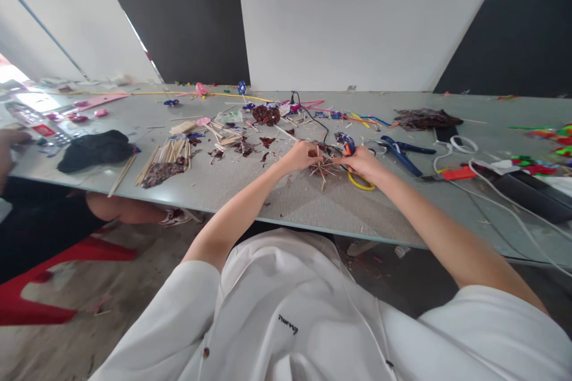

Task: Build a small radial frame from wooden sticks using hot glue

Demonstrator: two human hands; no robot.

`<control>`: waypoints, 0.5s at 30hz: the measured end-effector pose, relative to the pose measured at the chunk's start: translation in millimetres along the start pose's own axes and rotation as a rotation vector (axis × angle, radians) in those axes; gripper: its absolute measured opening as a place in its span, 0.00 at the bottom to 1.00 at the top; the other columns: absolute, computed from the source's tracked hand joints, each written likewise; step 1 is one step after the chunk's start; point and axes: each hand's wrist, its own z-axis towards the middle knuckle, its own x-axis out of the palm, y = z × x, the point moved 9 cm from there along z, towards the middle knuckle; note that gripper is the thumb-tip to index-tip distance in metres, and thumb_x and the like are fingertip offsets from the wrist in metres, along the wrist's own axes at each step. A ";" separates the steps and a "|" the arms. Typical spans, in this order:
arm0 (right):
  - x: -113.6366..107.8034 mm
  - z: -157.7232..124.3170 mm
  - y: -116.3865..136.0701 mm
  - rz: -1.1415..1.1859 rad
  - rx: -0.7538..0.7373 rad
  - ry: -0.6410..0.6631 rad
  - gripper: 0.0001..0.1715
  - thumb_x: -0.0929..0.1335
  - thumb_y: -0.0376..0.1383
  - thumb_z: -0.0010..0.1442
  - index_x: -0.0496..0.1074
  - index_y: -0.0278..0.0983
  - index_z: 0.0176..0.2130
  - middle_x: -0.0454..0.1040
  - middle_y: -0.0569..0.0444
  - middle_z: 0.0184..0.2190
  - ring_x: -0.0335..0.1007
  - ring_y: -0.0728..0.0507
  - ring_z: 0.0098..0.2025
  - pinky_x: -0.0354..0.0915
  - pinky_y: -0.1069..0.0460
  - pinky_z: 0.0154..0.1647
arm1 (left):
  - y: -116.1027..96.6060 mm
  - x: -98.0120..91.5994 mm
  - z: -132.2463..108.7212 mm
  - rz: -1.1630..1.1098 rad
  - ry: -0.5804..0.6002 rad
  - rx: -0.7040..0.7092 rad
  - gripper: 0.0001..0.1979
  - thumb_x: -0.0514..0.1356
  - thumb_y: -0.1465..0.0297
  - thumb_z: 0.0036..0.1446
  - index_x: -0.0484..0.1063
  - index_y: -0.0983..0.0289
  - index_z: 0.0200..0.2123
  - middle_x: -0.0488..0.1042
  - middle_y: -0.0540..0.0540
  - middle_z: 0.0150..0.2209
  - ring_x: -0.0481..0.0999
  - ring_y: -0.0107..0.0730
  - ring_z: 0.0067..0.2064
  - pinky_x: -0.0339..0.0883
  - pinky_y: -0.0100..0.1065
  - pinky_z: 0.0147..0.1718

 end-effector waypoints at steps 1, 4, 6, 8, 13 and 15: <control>-0.1 0.0 -0.1 0.002 0.002 -0.003 0.27 0.83 0.50 0.47 0.70 0.38 0.25 0.62 0.61 0.12 0.54 0.51 0.15 0.45 0.55 0.14 | -0.6 0.0 -0.1 -0.003 -0.002 0.003 0.05 0.67 0.71 0.59 0.81 0.67 0.33 0.82 0.56 0.31 0.78 0.29 0.32 0.70 0.29 0.36; -0.1 -1.4 1.2 -0.001 0.006 -0.007 0.27 0.83 0.50 0.47 0.70 0.38 0.25 0.62 0.60 0.12 0.55 0.51 0.16 0.46 0.55 0.15 | -0.8 -0.1 -0.1 -0.020 -0.007 0.013 0.05 0.66 0.71 0.59 0.81 0.67 0.33 0.82 0.56 0.31 0.78 0.29 0.32 0.70 0.29 0.35; 0.7 -3.1 3.5 -0.012 0.002 0.001 0.27 0.83 0.51 0.47 0.71 0.37 0.25 0.62 0.60 0.12 0.55 0.51 0.16 0.46 0.55 0.15 | 0.3 0.0 0.2 -0.023 -0.008 0.013 0.05 0.66 0.71 0.59 0.81 0.67 0.34 0.82 0.56 0.31 0.78 0.29 0.32 0.70 0.28 0.35; 1.2 -5.0 6.0 -0.022 -0.001 0.007 0.26 0.83 0.51 0.48 0.72 0.37 0.25 0.63 0.59 0.13 0.55 0.51 0.16 0.46 0.55 0.15 | 1.4 0.1 0.4 -0.019 -0.006 0.012 0.05 0.66 0.71 0.59 0.82 0.67 0.34 0.82 0.56 0.31 0.79 0.29 0.33 0.70 0.28 0.35; 1.1 -7.0 8.8 -0.031 -0.003 0.011 0.26 0.82 0.50 0.49 0.73 0.36 0.25 0.63 0.59 0.13 0.55 0.51 0.16 0.46 0.54 0.15 | 0.3 -0.8 0.1 -0.020 -0.003 0.012 0.06 0.66 0.70 0.59 0.82 0.67 0.34 0.82 0.57 0.32 0.79 0.30 0.33 0.70 0.29 0.34; 1.3 -6.5 8.3 -0.035 -0.004 0.016 0.25 0.82 0.50 0.49 0.74 0.36 0.25 0.63 0.58 0.13 0.55 0.51 0.16 0.47 0.54 0.15 | -0.4 -1.1 -0.3 -0.023 -0.002 0.005 0.06 0.66 0.70 0.60 0.82 0.67 0.34 0.82 0.57 0.32 0.79 0.30 0.33 0.70 0.29 0.35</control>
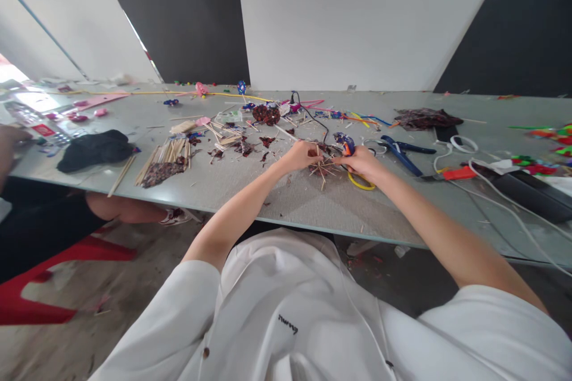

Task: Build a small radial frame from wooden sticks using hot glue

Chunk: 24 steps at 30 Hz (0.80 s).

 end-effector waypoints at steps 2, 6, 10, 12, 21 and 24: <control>0.0 0.7 -1.2 -0.005 0.003 0.001 0.25 0.82 0.50 0.50 0.74 0.35 0.25 0.63 0.58 0.12 0.56 0.50 0.16 0.47 0.54 0.15 | -0.6 -0.1 -0.3 0.003 -0.001 -0.006 0.06 0.66 0.70 0.60 0.82 0.67 0.34 0.82 0.57 0.32 0.79 0.30 0.33 0.71 0.29 0.35; 0.1 1.3 -1.5 0.005 0.003 -0.001 0.23 0.81 0.48 0.51 0.75 0.35 0.25 0.64 0.57 0.13 0.55 0.51 0.15 0.46 0.55 0.14 | -1.4 0.5 -0.3 0.001 -0.001 0.001 0.06 0.66 0.70 0.59 0.81 0.67 0.33 0.82 0.57 0.32 0.79 0.30 0.33 0.71 0.29 0.35; 0.1 0.7 -0.9 0.006 0.010 -0.003 0.22 0.81 0.47 0.52 0.75 0.35 0.24 0.64 0.57 0.13 0.56 0.51 0.16 0.46 0.55 0.14 | -0.5 1.5 0.5 0.003 -0.003 0.013 0.05 0.66 0.71 0.59 0.81 0.68 0.33 0.82 0.58 0.31 0.78 0.30 0.32 0.71 0.29 0.35; -0.4 0.5 -0.6 -0.001 0.008 -0.006 0.22 0.81 0.47 0.52 0.75 0.35 0.24 0.64 0.57 0.13 0.56 0.51 0.16 0.46 0.55 0.14 | -0.1 1.5 0.8 0.007 -0.008 0.020 0.05 0.66 0.71 0.59 0.81 0.67 0.33 0.82 0.57 0.31 0.78 0.30 0.32 0.71 0.29 0.35; -0.1 -3.0 7.3 -0.052 -0.036 -0.010 0.25 0.80 0.50 0.56 0.76 0.33 0.26 0.65 0.56 0.14 0.58 0.50 0.17 0.48 0.53 0.17 | 1.0 1.8 0.5 0.010 -0.007 0.005 0.05 0.66 0.71 0.59 0.81 0.67 0.34 0.82 0.57 0.31 0.78 0.30 0.32 0.70 0.29 0.34; -0.6 -4.6 9.5 -0.068 -0.037 -0.011 0.26 0.79 0.52 0.56 0.77 0.33 0.27 0.65 0.56 0.14 0.58 0.50 0.17 0.48 0.53 0.18 | -0.5 1.6 -0.1 0.008 -0.010 0.019 0.05 0.66 0.71 0.60 0.81 0.68 0.34 0.82 0.57 0.31 0.78 0.30 0.32 0.69 0.29 0.34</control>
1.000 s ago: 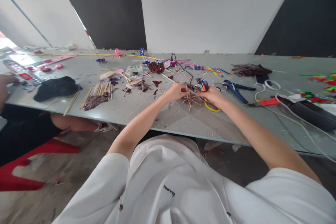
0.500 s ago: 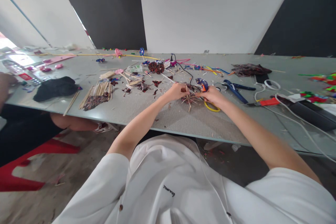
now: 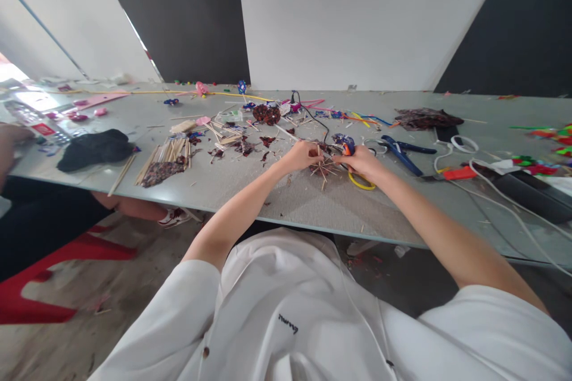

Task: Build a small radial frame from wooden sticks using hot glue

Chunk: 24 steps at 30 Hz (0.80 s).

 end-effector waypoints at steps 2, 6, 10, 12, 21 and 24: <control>-1.5 -0.7 0.8 -0.013 0.006 -0.007 0.27 0.79 0.54 0.56 0.77 0.34 0.27 0.65 0.57 0.14 0.58 0.50 0.16 0.48 0.53 0.17 | -1.1 0.2 -0.1 -0.002 0.000 0.013 0.05 0.66 0.71 0.60 0.81 0.67 0.34 0.81 0.57 0.31 0.78 0.30 0.32 0.69 0.29 0.34; -6.7 -2.7 2.7 -0.046 0.026 -0.040 0.26 0.79 0.54 0.57 0.77 0.35 0.26 0.64 0.56 0.13 0.57 0.49 0.16 0.51 0.52 0.18 | 0.4 0.6 0.5 0.004 -0.002 0.008 0.05 0.67 0.72 0.60 0.81 0.67 0.33 0.81 0.57 0.31 0.78 0.30 0.32 0.69 0.29 0.34; -9.6 -2.9 4.2 -0.081 0.016 -0.065 0.25 0.79 0.52 0.57 0.75 0.37 0.25 0.66 0.55 0.14 0.60 0.48 0.16 0.55 0.50 0.21 | 3.1 1.7 1.4 -0.004 0.004 -0.012 0.05 0.67 0.71 0.60 0.81 0.67 0.33 0.82 0.57 0.32 0.78 0.30 0.32 0.70 0.30 0.35; -11.4 -0.2 2.9 -0.095 -0.001 -0.077 0.25 0.79 0.52 0.57 0.73 0.38 0.25 0.68 0.54 0.16 0.63 0.47 0.17 0.58 0.50 0.22 | 3.2 2.1 1.4 -0.011 0.005 -0.011 0.05 0.67 0.71 0.60 0.81 0.67 0.33 0.82 0.57 0.31 0.78 0.30 0.32 0.70 0.30 0.35; -57.7 18.5 6.9 -0.367 -0.240 -0.254 0.21 0.80 0.49 0.53 0.73 0.37 0.31 0.76 0.47 0.26 0.76 0.35 0.34 0.68 0.46 0.35 | -3.2 -0.5 -0.2 0.044 0.001 -0.022 0.04 0.67 0.71 0.60 0.81 0.66 0.34 0.82 0.57 0.32 0.78 0.30 0.33 0.69 0.29 0.35; -67.2 20.2 8.8 -0.375 -0.336 -0.235 0.22 0.79 0.51 0.53 0.74 0.37 0.33 0.79 0.47 0.31 0.76 0.35 0.35 0.68 0.45 0.38 | -5.6 -1.0 -0.6 0.056 0.004 -0.027 0.05 0.66 0.71 0.60 0.81 0.67 0.34 0.82 0.56 0.32 0.77 0.30 0.33 0.68 0.30 0.35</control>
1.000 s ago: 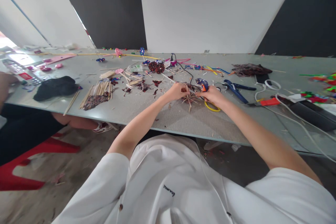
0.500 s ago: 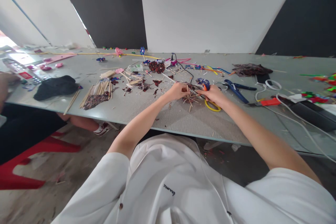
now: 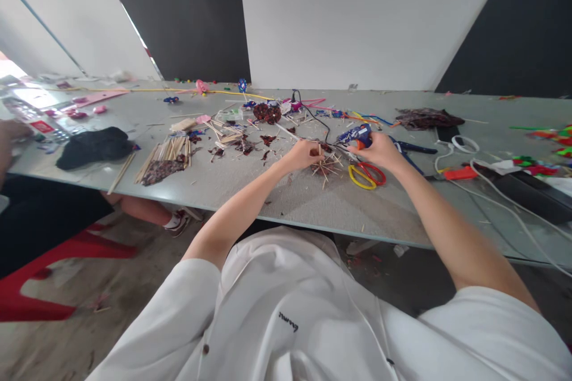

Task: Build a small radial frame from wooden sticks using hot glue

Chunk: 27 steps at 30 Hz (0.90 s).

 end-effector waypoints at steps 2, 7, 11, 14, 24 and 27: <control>-2.5 1.0 -1.3 0.004 -0.042 0.013 0.23 0.78 0.52 0.53 0.75 0.37 0.34 0.80 0.47 0.32 0.75 0.35 0.35 0.69 0.45 0.38 | -1.1 -0.1 -0.2 0.005 0.002 0.002 0.05 0.66 0.72 0.61 0.81 0.67 0.34 0.82 0.56 0.32 0.77 0.30 0.33 0.67 0.30 0.35; -4.9 3.8 -6.7 0.000 -0.074 0.044 0.28 0.79 0.56 0.51 0.75 0.37 0.37 0.79 0.47 0.33 0.75 0.35 0.35 0.70 0.44 0.39 | -2.7 -0.4 -0.3 0.019 0.001 0.022 0.04 0.67 0.72 0.61 0.82 0.67 0.34 0.82 0.56 0.31 0.76 0.29 0.32 0.66 0.29 0.35; -2.7 6.2 -15.4 0.005 -0.063 0.098 0.28 0.79 0.55 0.50 0.74 0.38 0.36 0.77 0.51 0.30 0.71 0.39 0.31 0.67 0.46 0.35 | -1.0 -0.1 0.1 0.012 -0.004 0.021 0.04 0.67 0.73 0.61 0.82 0.68 0.34 0.81 0.56 0.31 0.76 0.29 0.32 0.66 0.30 0.35; -2.9 6.2 -15.3 -0.007 -0.094 0.138 0.27 0.79 0.54 0.50 0.73 0.38 0.35 0.75 0.51 0.29 0.68 0.40 0.31 0.65 0.47 0.34 | 0.5 1.1 0.3 -0.005 -0.003 0.015 0.04 0.67 0.73 0.61 0.82 0.68 0.34 0.81 0.56 0.31 0.76 0.29 0.32 0.66 0.30 0.35; -11.8 1.8 -7.2 -0.103 -0.114 0.141 0.36 0.77 0.66 0.48 0.71 0.39 0.34 0.74 0.52 0.28 0.66 0.42 0.29 0.60 0.48 0.31 | -3.2 0.3 -1.0 -0.013 -0.003 0.028 0.04 0.66 0.73 0.61 0.81 0.67 0.33 0.81 0.55 0.30 0.76 0.29 0.32 0.66 0.30 0.35; -10.5 2.3 -10.2 -0.112 -0.093 0.129 0.36 0.77 0.66 0.48 0.71 0.39 0.33 0.75 0.52 0.28 0.67 0.42 0.29 0.60 0.48 0.31 | -2.6 0.4 -0.8 -0.014 0.000 0.023 0.04 0.66 0.73 0.61 0.81 0.67 0.33 0.81 0.55 0.30 0.76 0.29 0.32 0.65 0.30 0.35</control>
